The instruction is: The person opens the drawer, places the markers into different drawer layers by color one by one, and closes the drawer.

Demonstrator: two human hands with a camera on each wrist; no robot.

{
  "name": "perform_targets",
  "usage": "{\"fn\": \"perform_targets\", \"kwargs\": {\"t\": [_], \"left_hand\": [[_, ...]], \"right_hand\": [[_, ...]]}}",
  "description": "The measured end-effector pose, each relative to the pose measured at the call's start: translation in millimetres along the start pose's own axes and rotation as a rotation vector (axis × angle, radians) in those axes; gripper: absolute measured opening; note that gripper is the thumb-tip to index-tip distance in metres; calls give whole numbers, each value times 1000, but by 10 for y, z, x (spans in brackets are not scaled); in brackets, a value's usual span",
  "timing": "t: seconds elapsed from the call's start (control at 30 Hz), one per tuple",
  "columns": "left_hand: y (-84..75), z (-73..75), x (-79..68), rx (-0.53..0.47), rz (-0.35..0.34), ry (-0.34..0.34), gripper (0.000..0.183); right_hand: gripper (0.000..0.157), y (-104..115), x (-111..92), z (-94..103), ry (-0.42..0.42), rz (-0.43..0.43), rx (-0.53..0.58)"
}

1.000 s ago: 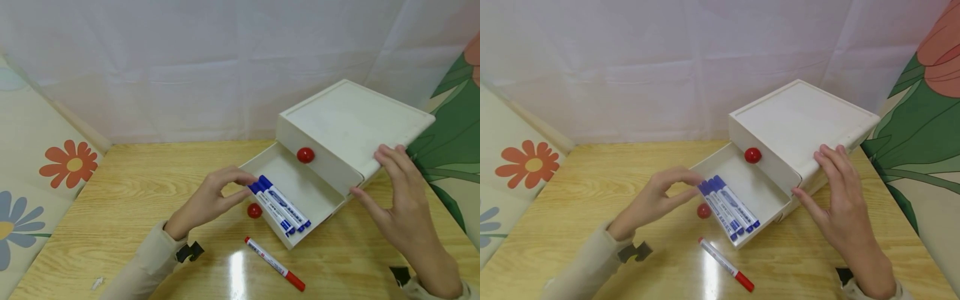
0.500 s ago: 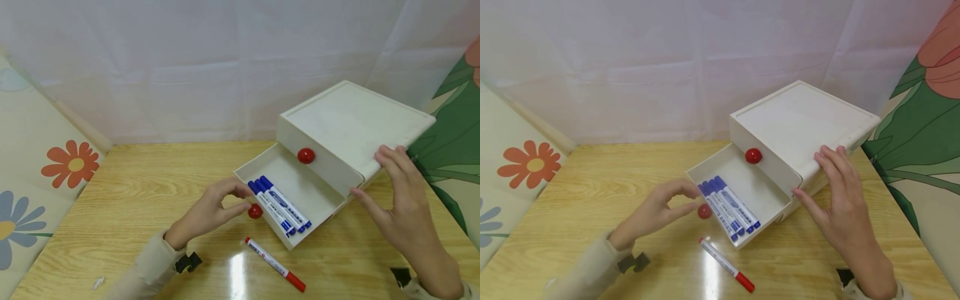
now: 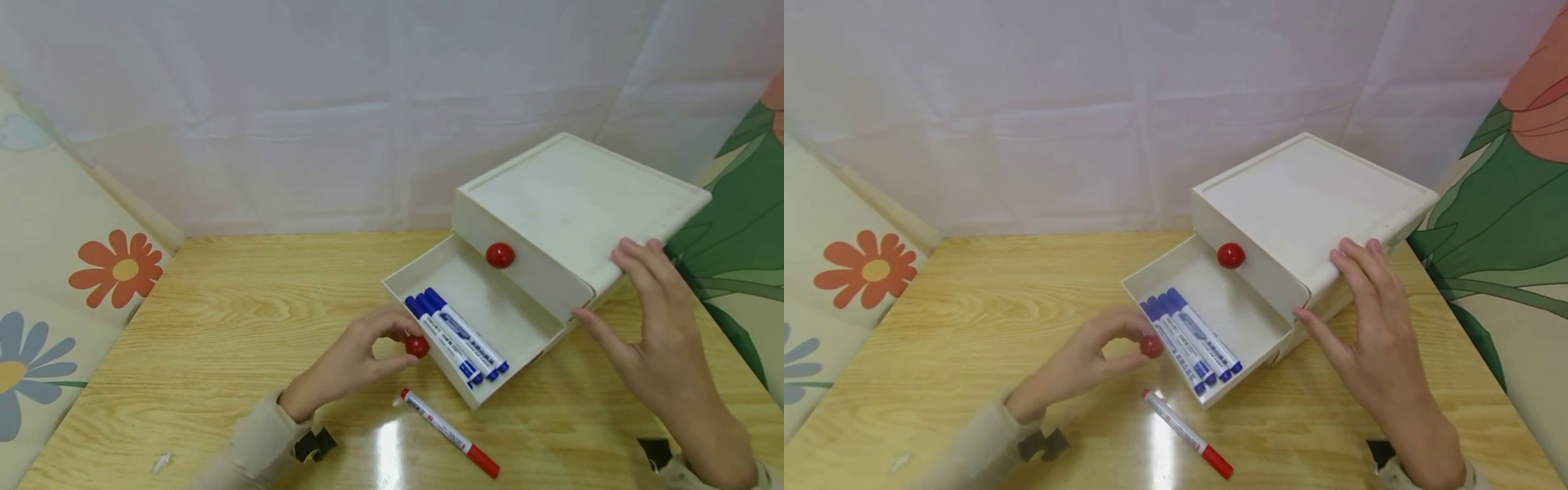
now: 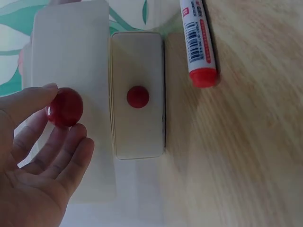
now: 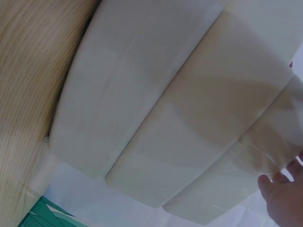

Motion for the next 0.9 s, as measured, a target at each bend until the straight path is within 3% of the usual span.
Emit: {"fn": "perform_targets", "kwargs": {"t": [0.27,0.73,0.9], "left_hand": [[14,-67,-13,-19,27,-22,32],[23,-75,-30,-41,14,-47,29],[31,-77,-6,-28,38,-39,27]], "right_hand": [[80,-1,4,-4,-3,8,5],[81,51,-19,-14,-3,4,-12],[82,78,-48,-20,7,-5,-26]]}}
Point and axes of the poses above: each hand's wrist, its own x-axis towards the middle knuckle, its own z-axis out of the back of the hand, y = z × x, the point moved 4 cm from there along x, towards the middle knuckle, and after that the axes turned 6 degrees about -z, right-handed, at the moved point
